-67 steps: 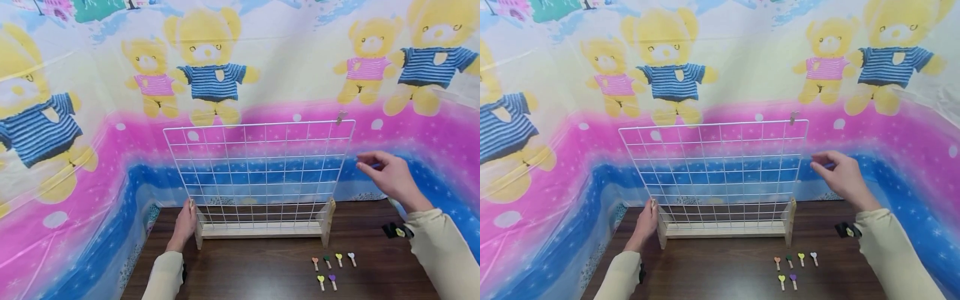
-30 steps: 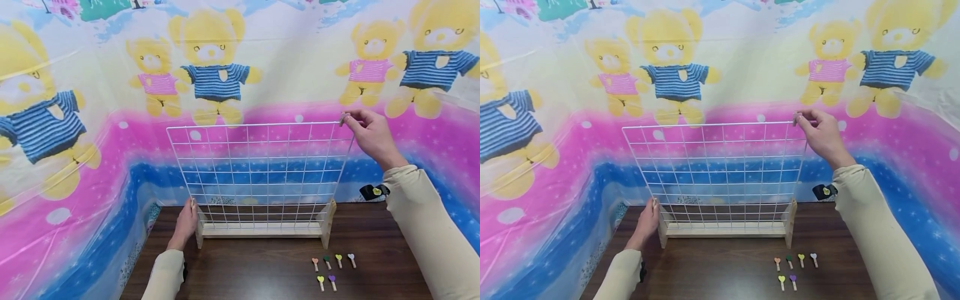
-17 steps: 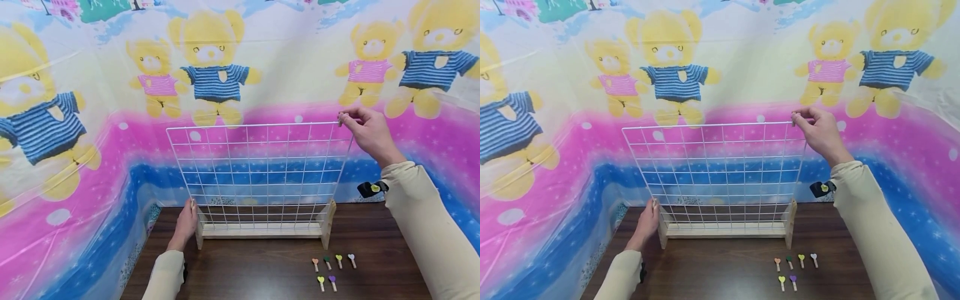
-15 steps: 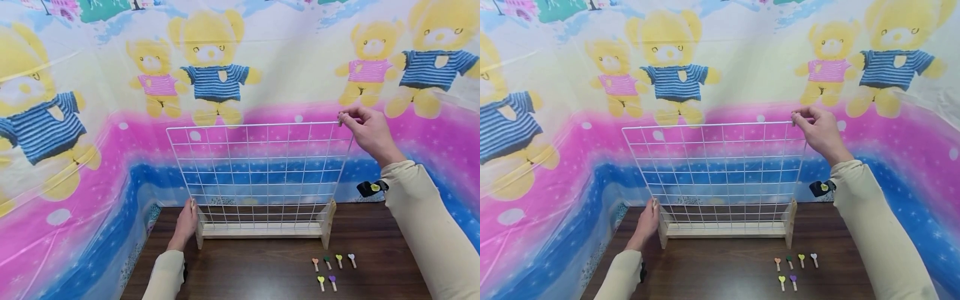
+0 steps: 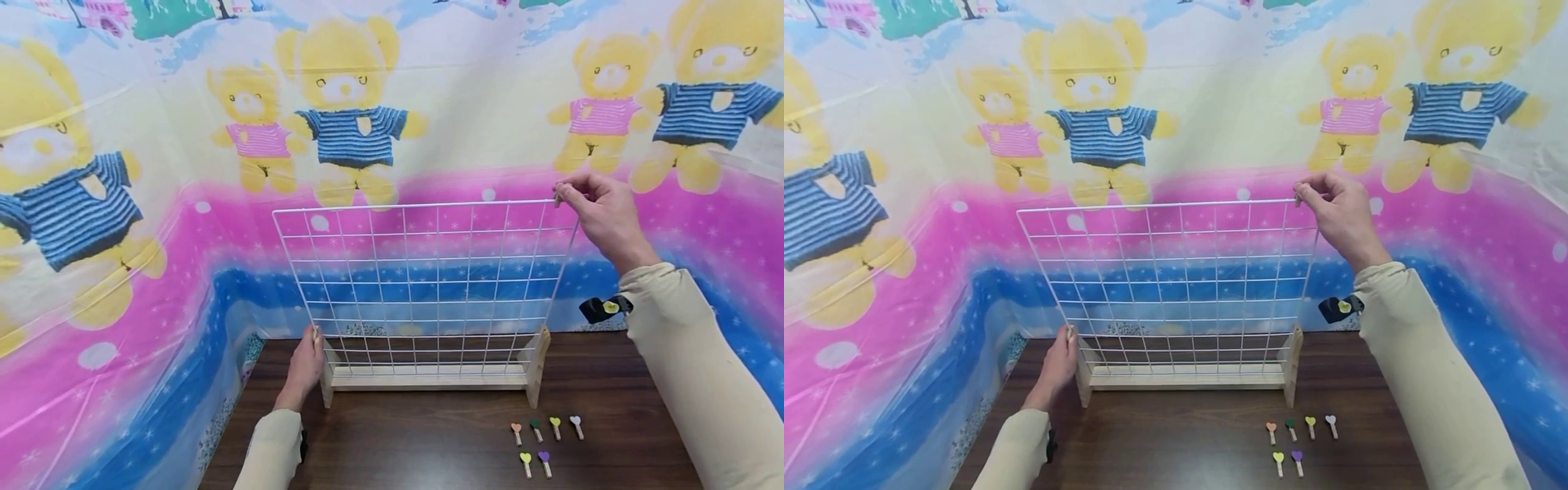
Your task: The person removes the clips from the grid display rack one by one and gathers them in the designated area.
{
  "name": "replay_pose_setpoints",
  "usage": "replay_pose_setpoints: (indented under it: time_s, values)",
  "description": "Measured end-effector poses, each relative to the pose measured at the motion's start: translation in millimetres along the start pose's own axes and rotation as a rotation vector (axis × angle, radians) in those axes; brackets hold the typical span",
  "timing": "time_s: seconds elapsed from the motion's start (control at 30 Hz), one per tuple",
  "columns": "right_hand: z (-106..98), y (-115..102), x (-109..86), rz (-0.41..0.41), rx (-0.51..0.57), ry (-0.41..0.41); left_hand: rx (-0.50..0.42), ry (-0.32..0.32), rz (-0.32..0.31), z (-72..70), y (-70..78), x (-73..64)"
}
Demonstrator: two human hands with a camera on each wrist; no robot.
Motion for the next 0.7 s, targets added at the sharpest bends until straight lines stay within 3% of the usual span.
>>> replay_pose_setpoints:
  time_s: [0.17, 0.3, 0.5, 0.7]
  values:
    - [2.1, -5.4, 2.3, -0.029, -0.032, -0.017, -0.001, -0.005, -0.009, -0.1, -0.6, -0.1]
    - [5.1, -6.0, 2.7, 0.000, 0.010, -0.037, -0.002, -0.006, -0.014, 0.3, -1.0, -0.3]
    - [7.4, -2.6, 2.9, 0.052, 0.169, -0.037, -0.002, -0.002, -0.012, 0.3, -0.4, -0.4]
    - [5.0, -2.9, 6.3, 0.091, 0.461, -0.016, -0.007, -0.008, -0.016, -0.3, 0.1, -0.6]
Point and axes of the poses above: each hand's wrist, its own x-axis towards the middle knuckle, its own z-axis out of the palm, y = z × x, the point moved 9 cm from there along x, towards the middle knuckle, and after that the axes turned 5 degrees about y, right-handed, at the moved point
